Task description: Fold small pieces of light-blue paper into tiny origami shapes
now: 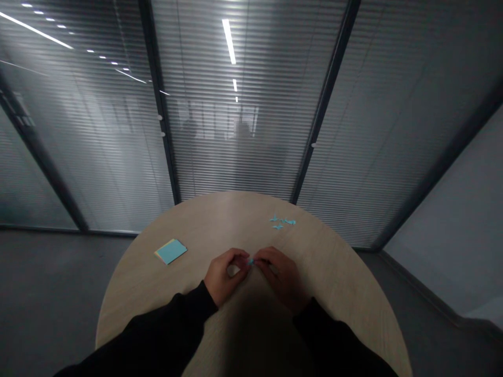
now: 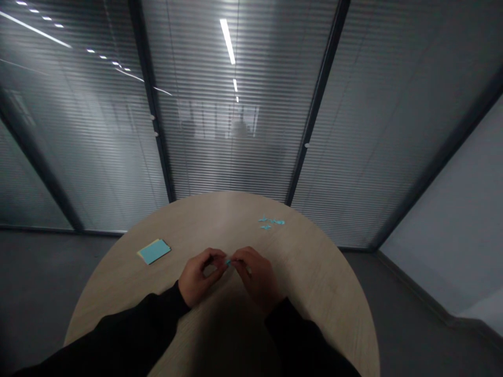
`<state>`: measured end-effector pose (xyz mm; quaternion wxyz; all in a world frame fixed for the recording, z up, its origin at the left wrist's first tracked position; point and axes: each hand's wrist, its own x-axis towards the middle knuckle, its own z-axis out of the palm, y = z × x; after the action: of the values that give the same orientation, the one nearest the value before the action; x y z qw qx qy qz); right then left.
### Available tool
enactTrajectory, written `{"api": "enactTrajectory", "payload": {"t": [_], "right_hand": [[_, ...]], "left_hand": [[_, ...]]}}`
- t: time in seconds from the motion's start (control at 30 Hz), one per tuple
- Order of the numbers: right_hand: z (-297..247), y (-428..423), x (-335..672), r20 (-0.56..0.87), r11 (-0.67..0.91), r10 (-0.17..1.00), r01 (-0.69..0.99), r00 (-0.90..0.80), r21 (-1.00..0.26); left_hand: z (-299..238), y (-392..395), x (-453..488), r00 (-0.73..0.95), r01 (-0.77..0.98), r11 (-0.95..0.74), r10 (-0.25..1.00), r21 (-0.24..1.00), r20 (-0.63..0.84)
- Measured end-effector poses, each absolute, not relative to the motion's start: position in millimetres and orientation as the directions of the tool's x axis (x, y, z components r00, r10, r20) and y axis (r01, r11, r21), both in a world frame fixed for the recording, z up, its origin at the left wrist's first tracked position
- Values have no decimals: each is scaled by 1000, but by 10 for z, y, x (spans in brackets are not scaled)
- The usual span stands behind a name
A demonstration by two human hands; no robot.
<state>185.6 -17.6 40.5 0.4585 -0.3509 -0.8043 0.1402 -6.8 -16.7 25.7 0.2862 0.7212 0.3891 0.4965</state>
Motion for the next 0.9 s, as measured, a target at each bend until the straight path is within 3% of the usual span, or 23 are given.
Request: {"api": "enactTrajectory", "payload": {"t": [0.3, 0.7, 0.77, 0.9], "right_hand": [[413, -199, 1825, 664, 729, 673, 446, -327, -519], [395, -191, 1862, 682, 778, 614, 453, -397, -436], [393, -193, 1870, 695, 791, 591, 462, -410, -400], [388, -189, 1888, 701, 791, 579, 495, -417, -359]], "left_hand": [[272, -189, -45, 190, 184, -418, 903, 890, 385], [320, -202, -109, 204, 213, -571, 820, 793, 535], [303, -189, -88, 207, 128, -514, 851, 848, 484], [249, -130, -54, 208, -158, -219, 946, 963, 250]]}}
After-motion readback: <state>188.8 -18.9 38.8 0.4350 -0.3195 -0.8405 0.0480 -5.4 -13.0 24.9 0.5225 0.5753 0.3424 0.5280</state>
